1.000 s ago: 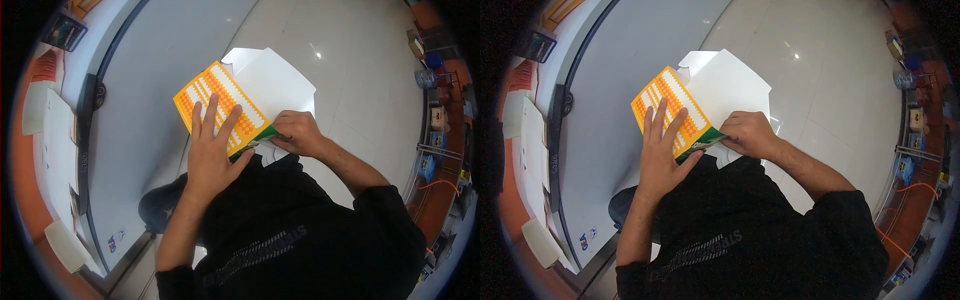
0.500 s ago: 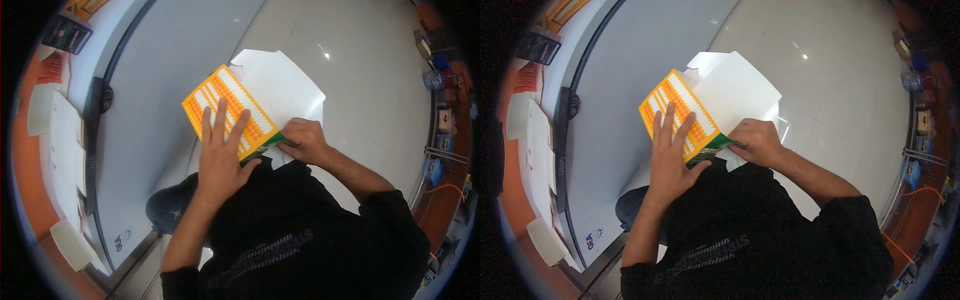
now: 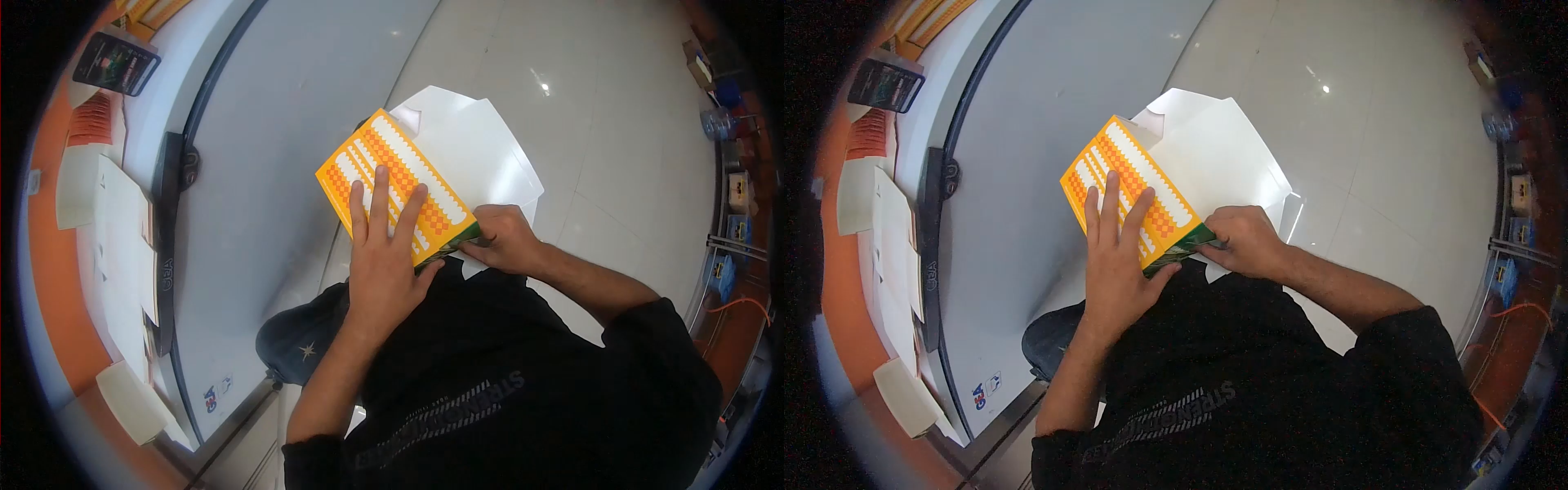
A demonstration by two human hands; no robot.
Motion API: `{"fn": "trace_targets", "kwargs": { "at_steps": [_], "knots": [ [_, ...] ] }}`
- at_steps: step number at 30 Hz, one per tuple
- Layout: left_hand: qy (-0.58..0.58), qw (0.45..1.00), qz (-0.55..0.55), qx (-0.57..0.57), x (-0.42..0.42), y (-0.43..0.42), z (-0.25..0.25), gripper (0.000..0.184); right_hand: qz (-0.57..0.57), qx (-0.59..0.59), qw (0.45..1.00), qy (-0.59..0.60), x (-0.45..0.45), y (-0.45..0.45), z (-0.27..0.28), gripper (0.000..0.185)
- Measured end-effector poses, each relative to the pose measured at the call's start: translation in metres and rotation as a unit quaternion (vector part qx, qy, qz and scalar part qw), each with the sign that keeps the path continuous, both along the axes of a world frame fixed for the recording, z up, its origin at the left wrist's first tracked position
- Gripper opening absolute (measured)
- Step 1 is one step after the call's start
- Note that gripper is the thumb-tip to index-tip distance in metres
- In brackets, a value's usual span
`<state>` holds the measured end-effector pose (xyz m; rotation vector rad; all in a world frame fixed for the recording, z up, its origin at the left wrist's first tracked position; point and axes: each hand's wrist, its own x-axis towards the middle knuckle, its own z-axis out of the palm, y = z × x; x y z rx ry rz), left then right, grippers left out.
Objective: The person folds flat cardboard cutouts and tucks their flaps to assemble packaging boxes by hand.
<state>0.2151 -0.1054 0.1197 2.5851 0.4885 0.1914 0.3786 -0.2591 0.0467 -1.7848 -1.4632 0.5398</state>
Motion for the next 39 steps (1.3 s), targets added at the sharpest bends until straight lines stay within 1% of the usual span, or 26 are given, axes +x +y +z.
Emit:
{"fn": "trace_targets", "kwargs": {
  "at_steps": [4,7,10,13,16,18,19,21,24,25,26,29,30,33,34,35,36,37,38,39],
  "knots": [
    [-0.004,1.0,0.004,-0.004,-0.002,0.001,-0.001,0.104,0.003,-0.034,0.999,0.027,0.003,0.004,0.006,0.016],
    [-0.006,1.0,0.0,-0.009,-0.001,0.004,-0.001,0.104,0.021,-0.094,0.988,0.122,0.01,0.004,0.026,0.015],
    [-0.008,1.0,0.0,-0.015,-0.003,0.004,0.0,0.104,0.042,-0.032,0.987,0.151,0.012,0.0,0.021,0.013],
    [-0.01,1.0,0.002,-0.017,-0.001,0.003,0.0,0.105,0.021,-0.041,0.993,0.105,0.004,0.001,0.022,0.012],
    [-0.014,1.0,-0.001,-0.018,-0.003,0.004,-0.001,0.105,0.019,-0.04,0.992,0.117,0.0,0.002,0.018,0.013],
    [-0.017,1.0,-0.007,-0.021,-0.006,0.005,0.0,0.106,0.043,-0.082,0.982,0.163,0.005,0.001,0.031,0.013],
    [-0.028,0.999,-0.001,-0.042,-0.008,0.006,0.001,0.107,0.056,-0.101,0.976,0.183,0.008,0.002,0.038,0.013],
    [-0.056,0.995,0.012,-0.081,-0.009,0.008,0.006,0.11,0.072,-0.109,0.975,0.179,0.012,0.003,0.045,0.013],
    [-0.066,0.992,0.059,-0.095,-0.01,0.01,-0.002,0.114,0.08,-0.121,0.979,0.145,0.005,0.002,0.042,0.012],
    [-0.065,0.992,0.058,-0.088,-0.01,0.009,-0.005,0.114,0.081,-0.124,0.981,0.128,0.003,0.002,0.035,0.012],
    [-0.064,0.993,0.057,-0.082,-0.01,0.008,-0.007,0.115,0.093,-0.078,0.988,0.099,0.0,0.003,0.028,0.012],
    [-0.066,0.993,0.038,-0.092,-0.011,0.009,-0.004,0.115,0.113,-0.114,0.983,0.086,0.001,0.008,0.031,0.011],
    [-0.069,0.992,0.029,-0.097,-0.012,0.013,-0.003,0.114,0.161,-0.247,0.952,0.086,0.01,0.011,0.039,0.022],
    [-0.165,0.967,0.075,-0.178,-0.014,0.03,-0.007,0.096,0.198,-0.207,0.92,0.266,0.039,0.022,0.072,0.044],
    [-0.182,0.954,0.135,-0.198,-0.012,0.038,-0.011,0.089,0.188,-0.184,0.912,0.313,0.058,0.027,0.064,0.065],
    [-0.199,0.935,0.195,-0.219,-0.007,0.05,-0.018,0.082,0.116,-0.101,0.916,0.371,0.059,0.04,0.061,0.056],
    [-0.215,0.912,0.254,-0.239,-0.001,0.059,-0.027,0.076,0.03,-0.094,0.92,0.38,0.063,0.057,0.062,0.051],
    [-0.217,0.889,0.269,-0.301,0.004,0.066,-0.045,0.07,-0.055,-0.084,0.918,0.384,0.06,0.076,0.066,0.049],
    [-0.219,0.862,0.281,-0.36,0.014,0.075,-0.055,0.064,-0.093,-0.094,0.919,0.372,0.051,0.091,0.068,0.046],
    [-0.243,0.825,0.245,-0.447,0.017,0.078,-0.064,0.059,-0.132,-0.103,0.917,0.361,0.041,0.107,0.068,0.045]
  ]
}}
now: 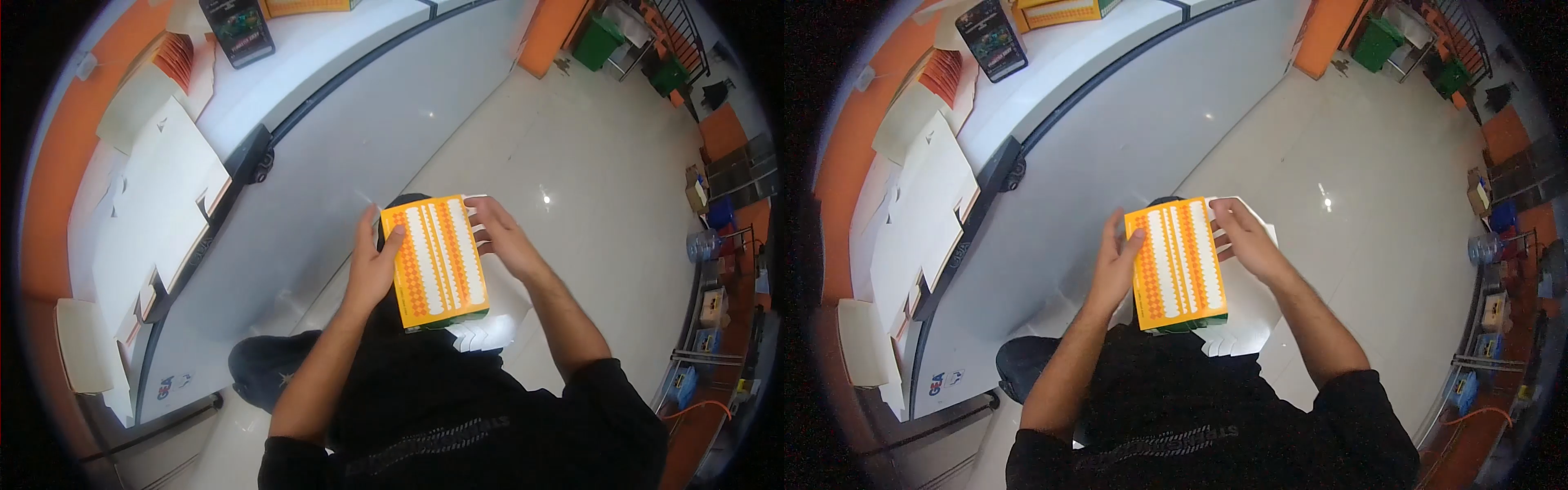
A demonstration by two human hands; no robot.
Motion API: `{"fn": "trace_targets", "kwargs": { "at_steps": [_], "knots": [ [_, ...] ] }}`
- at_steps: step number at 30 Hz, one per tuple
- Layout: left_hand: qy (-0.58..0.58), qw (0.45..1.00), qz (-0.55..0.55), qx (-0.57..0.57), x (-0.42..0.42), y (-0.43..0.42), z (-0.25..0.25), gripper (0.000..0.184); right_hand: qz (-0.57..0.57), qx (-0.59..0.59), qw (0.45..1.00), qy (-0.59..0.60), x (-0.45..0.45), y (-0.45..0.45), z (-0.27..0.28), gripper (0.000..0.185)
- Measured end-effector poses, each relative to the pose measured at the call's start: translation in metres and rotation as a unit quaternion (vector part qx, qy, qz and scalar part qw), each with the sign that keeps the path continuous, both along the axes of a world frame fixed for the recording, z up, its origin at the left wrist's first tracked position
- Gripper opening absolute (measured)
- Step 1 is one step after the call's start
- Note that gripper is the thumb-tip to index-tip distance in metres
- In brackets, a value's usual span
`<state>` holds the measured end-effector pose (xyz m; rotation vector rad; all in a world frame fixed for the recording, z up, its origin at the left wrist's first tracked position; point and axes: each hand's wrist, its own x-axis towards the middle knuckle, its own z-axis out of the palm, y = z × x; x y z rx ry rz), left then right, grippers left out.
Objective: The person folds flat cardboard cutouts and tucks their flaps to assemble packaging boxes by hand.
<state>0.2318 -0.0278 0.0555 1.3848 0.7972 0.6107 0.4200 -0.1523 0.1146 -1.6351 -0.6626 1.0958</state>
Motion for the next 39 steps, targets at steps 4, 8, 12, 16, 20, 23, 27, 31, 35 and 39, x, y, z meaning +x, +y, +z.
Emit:
{"fn": "trace_targets", "kwargs": {
  "at_steps": [4,8,12,16,20,23,27,31,35,39],
  "knots": [
    [-0.057,0.995,-0.021,-0.076,0.004,-0.001,0.005,0.052,-0.01,0.078,0.994,-0.071,0.013,0.021,-0.037,0.04],
    [-0.075,0.992,-0.038,-0.098,-0.004,0.004,0.005,0.053,0.028,0.153,0.985,-0.073,0.024,0.023,-0.062,0.027],
    [-0.037,0.996,-0.061,-0.055,-0.006,0.001,0.008,0.054,-0.047,0.122,0.984,-0.123,0.017,0.031,-0.074,0.017],
    [-0.001,0.997,-0.072,-0.032,-0.005,0.003,0.005,0.057,-0.071,0.119,0.981,-0.138,0.014,0.036,-0.083,0.015],
    [-0.015,0.997,-0.076,-0.029,-0.006,0.004,-0.002,0.057,-0.066,0.103,0.987,-0.102,0.016,0.039,-0.085,0.014],
    [-0.026,0.995,-0.09,-0.037,-0.009,0.005,-0.001,0.057,0.015,0.121,0.963,-0.24,0.024,0.043,-0.083,0.016],
    [-0.072,0.989,-0.116,-0.054,-0.009,0.006,-0.004,0.052,0.031,0.206,0.939,-0.274,0.015,0.05,-0.065,0.018],
    [-0.087,0.989,-0.091,-0.079,-0.005,0.004,-0.005,0.042,0.025,0.187,0.977,-0.101,0.011,0.047,-0.075,0.014],
    [-0.1,0.989,-0.083,-0.075,-0.006,0.001,-0.011,0.038,-0.015,0.153,0.987,-0.05,-0.002,0.039,-0.077,0.005],
    [-0.109,0.987,-0.075,-0.091,-0.006,-0.001,-0.016,0.039,-0.036,0.178,0.983,-0.017,-0.01,0.034,-0.076,0.004]
  ]
}}
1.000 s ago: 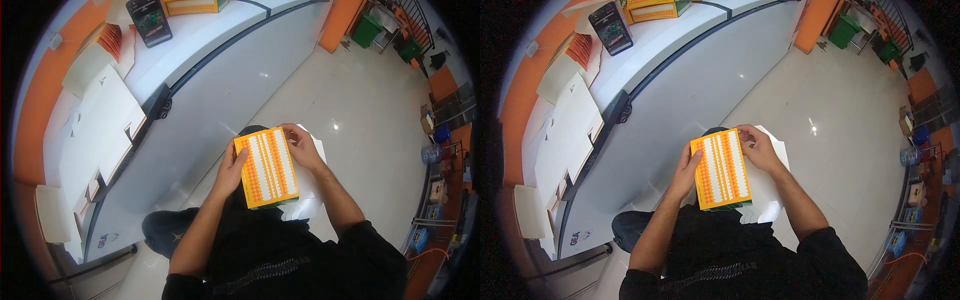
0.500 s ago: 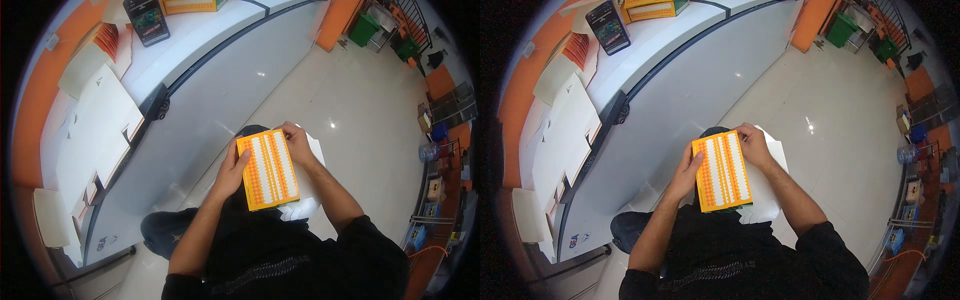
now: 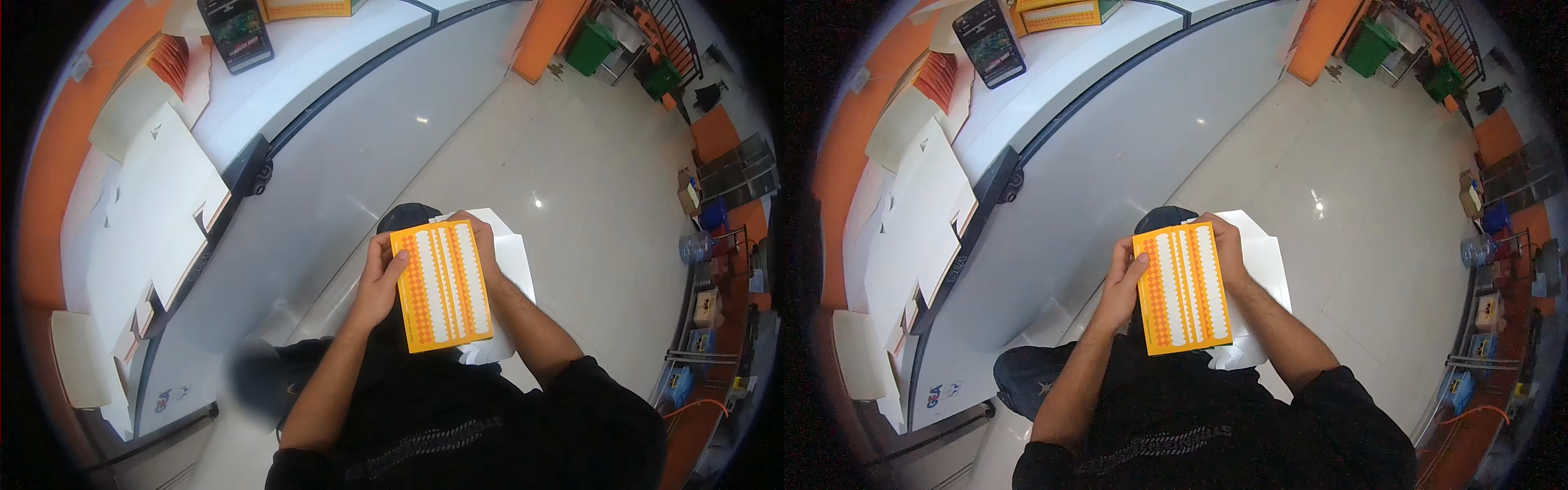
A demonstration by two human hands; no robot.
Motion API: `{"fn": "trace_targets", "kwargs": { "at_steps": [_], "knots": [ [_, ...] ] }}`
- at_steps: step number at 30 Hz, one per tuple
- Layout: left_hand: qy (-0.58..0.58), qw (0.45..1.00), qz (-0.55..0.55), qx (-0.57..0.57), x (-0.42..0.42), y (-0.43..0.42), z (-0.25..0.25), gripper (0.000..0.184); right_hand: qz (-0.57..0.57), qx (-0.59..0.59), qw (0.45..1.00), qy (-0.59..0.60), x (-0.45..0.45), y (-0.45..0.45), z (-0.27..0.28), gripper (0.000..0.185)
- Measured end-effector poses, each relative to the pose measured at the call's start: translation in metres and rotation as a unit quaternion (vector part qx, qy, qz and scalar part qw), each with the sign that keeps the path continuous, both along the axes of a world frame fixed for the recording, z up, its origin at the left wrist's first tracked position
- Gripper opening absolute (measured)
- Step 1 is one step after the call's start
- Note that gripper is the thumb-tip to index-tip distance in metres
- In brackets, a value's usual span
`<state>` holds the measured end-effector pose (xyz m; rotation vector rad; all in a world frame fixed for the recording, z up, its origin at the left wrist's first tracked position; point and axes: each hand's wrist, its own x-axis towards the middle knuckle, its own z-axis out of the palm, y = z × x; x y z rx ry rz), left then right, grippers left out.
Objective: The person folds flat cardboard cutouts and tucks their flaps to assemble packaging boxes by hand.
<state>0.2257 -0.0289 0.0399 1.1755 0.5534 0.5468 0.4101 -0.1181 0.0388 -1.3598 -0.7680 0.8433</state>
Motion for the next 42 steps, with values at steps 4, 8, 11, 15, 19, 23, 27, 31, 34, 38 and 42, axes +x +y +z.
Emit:
{"fn": "trace_targets", "kwargs": {
  "at_steps": [4,8,11,15,19,23,27,31,34,38,42],
  "knots": [
    [-0.003,1.0,-0.002,-0.019,0.0,0.0,0.001,0.038,0.002,0.039,0.999,0.002,-0.003,-0.004,-0.004,0.005],
    [-0.013,1.0,0.003,-0.025,-0.001,0.001,-0.002,0.038,-0.013,0.017,1.0,-0.019,-0.003,-0.005,-0.011,0.006],
    [0.015,0.997,0.015,-0.074,-0.001,0.006,-0.002,0.04,0.006,0.006,1.0,-0.016,0.003,-0.002,-0.004,0.01],
    [0.009,0.996,-0.011,-0.088,-0.013,0.011,0.025,0.054,0.077,0.12,0.984,-0.109,0.003,0.0,0.041,0.017],
    [-0.062,0.968,-0.097,0.222,-0.027,0.003,0.077,0.071,0.12,0.212,0.926,-0.289,-0.009,-0.016,0.102,0.023],
    [-0.076,0.98,-0.107,0.15,-0.037,-0.004,0.092,0.07,0.146,0.217,0.918,-0.297,-0.007,-0.027,0.112,0.028],
    [-0.057,0.988,-0.091,0.111,-0.043,-0.018,0.091,0.072,0.161,0.192,0.931,-0.266,-0.009,-0.037,0.102,0.029],
    [-0.101,0.982,-0.126,0.101,-0.048,-0.014,0.084,0.056,0.174,0.18,0.938,-0.239,-0.005,-0.037,0.101,0.03],
    [-0.098,0.981,-0.138,0.092,-0.047,-0.012,0.085,0.055,0.193,0.172,0.943,-0.208,-0.003,-0.033,0.102,0.029],
    [-0.079,0.98,-0.155,0.095,-0.046,-0.004,0.086,0.054,0.208,0.17,0.949,-0.166,0.0,-0.028,0.096,0.028],
    [-0.044,0.956,-0.143,0.251,-0.037,0.016,0.092,0.062,0.18,0.132,0.956,-0.19,-0.006,-0.025,0.102,0.025]
  ]
}}
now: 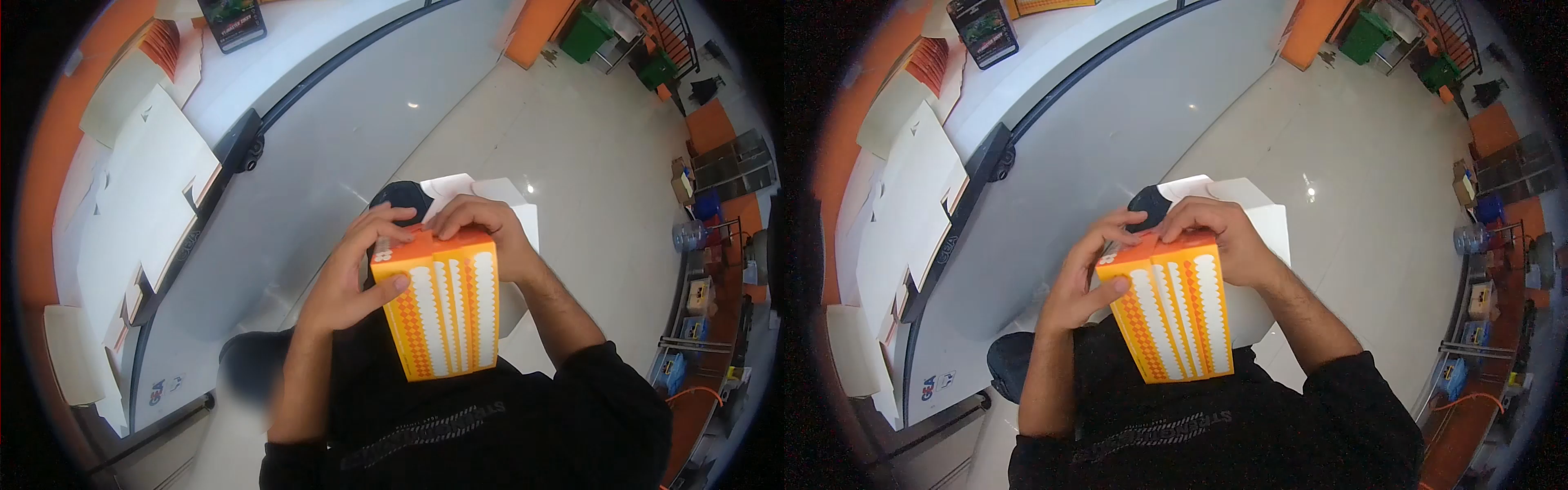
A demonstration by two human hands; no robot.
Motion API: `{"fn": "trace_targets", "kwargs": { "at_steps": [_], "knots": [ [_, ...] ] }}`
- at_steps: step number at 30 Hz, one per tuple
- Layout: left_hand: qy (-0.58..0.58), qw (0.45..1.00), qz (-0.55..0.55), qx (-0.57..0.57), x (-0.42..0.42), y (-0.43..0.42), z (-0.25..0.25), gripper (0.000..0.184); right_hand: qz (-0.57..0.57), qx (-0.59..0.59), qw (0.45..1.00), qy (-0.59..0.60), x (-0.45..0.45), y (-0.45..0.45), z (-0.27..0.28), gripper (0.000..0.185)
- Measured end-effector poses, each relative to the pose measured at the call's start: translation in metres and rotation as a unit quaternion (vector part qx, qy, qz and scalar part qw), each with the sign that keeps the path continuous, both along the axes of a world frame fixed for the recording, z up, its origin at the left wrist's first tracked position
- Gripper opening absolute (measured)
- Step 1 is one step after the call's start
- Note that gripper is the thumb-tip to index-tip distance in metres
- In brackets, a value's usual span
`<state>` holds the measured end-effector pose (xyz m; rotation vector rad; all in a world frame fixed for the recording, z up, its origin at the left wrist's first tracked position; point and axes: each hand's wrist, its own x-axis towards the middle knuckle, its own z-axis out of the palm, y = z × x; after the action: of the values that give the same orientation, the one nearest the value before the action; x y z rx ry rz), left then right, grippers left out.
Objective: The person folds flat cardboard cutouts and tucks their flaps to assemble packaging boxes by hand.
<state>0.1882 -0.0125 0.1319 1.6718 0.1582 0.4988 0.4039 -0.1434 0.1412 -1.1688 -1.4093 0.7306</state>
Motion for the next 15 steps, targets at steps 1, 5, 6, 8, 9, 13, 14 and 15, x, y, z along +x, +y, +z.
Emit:
{"fn": "trace_targets", "kwargs": {
  "at_steps": [1,5,6,8,9,13,14,15],
  "knots": [
    [-0.01,0.997,0.0,0.073,0.002,0.005,0.002,0.062,-0.029,0.0,0.999,0.022,-0.007,0.0,0.0,0.023],
    [0.081,0.992,-0.024,0.097,0.004,0.006,0.02,0.052,-0.149,0.077,0.977,-0.128,-0.003,-0.01,0.004,0.017],
    [0.084,0.989,-0.023,0.117,0.004,0.007,0.019,0.048,-0.138,0.058,0.977,-0.152,0.005,-0.019,0.001,0.015],
    [0.091,0.985,-0.022,0.144,0.007,0.005,0.023,0.042,-0.136,0.052,0.977,-0.153,0.005,-0.025,0.002,0.016],
    [0.094,0.983,-0.023,0.153,0.01,0.002,0.027,0.039,-0.137,0.05,0.977,-0.153,0.005,-0.028,0.002,0.017],
    [0.1,0.981,-0.023,0.167,0.015,-0.002,0.025,0.035,-0.129,0.043,0.982,-0.13,0.012,-0.028,0.0,0.02],
    [0.1,0.979,-0.018,0.175,0.015,-0.003,0.025,0.035,-0.127,0.038,0.983,-0.125,0.012,-0.026,0.0,0.02],
    [0.102,0.978,-0.014,0.182,0.014,-0.003,0.025,0.035,-0.125,0.033,0.984,-0.119,0.012,-0.024,-0.001,0.019]
  ]
}}
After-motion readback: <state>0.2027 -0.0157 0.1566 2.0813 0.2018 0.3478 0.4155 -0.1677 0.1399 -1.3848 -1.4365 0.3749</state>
